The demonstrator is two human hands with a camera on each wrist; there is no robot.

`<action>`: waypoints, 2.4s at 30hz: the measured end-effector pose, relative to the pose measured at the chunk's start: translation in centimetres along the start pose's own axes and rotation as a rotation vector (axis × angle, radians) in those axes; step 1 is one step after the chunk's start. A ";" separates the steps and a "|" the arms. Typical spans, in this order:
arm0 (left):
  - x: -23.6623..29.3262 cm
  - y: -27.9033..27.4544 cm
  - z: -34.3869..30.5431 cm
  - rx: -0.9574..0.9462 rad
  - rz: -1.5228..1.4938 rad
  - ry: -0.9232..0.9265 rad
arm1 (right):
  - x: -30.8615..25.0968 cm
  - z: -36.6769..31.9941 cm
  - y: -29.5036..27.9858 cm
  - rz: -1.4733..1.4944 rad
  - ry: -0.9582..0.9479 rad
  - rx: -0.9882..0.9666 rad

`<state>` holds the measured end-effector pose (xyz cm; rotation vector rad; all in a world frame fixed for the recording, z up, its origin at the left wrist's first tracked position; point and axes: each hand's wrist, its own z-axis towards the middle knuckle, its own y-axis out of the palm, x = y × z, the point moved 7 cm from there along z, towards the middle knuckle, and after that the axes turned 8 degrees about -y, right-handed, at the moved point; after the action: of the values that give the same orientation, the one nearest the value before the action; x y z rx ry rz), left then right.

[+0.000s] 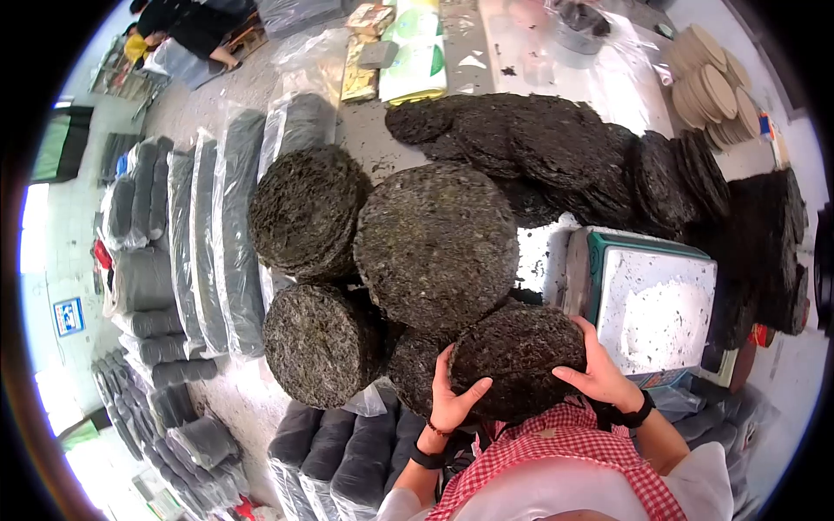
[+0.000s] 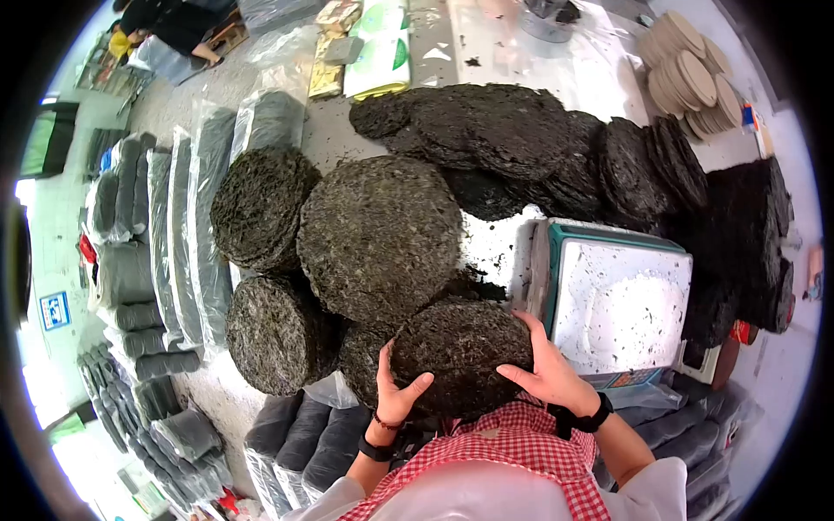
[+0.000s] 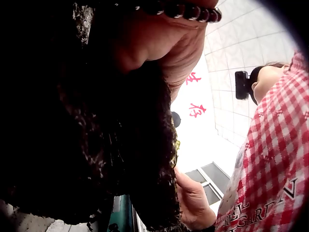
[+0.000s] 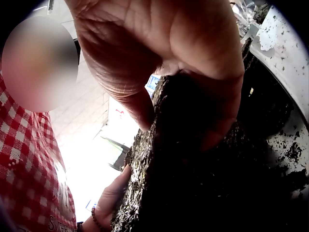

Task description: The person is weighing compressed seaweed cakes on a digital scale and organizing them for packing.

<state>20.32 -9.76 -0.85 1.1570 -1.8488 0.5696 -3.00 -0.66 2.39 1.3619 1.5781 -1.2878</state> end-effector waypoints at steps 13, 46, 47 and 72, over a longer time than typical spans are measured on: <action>-1.0 -1.9 -1.4 0.382 -0.018 0.027 | 0.3 -15.6 -21.1 -0.691 -0.380 0.797; 1.1 33.8 -7.3 -0.494 -0.577 -0.228 | 2.1 -30.5 -30.6 -1.248 -0.989 0.696; 0.0 32.8 -4.7 -0.429 -0.537 -0.219 | 2.9 -29.3 -26.9 -1.217 -1.148 0.638; 7.4 17.9 -8.5 0.421 0.510 0.759 | 22.5 -37.4 -43.2 -1.553 -0.159 1.087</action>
<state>6.63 1.14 10.98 0.5543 -1.3559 1.5090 -45.87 43.30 2.57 0.1017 1.8099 -3.3657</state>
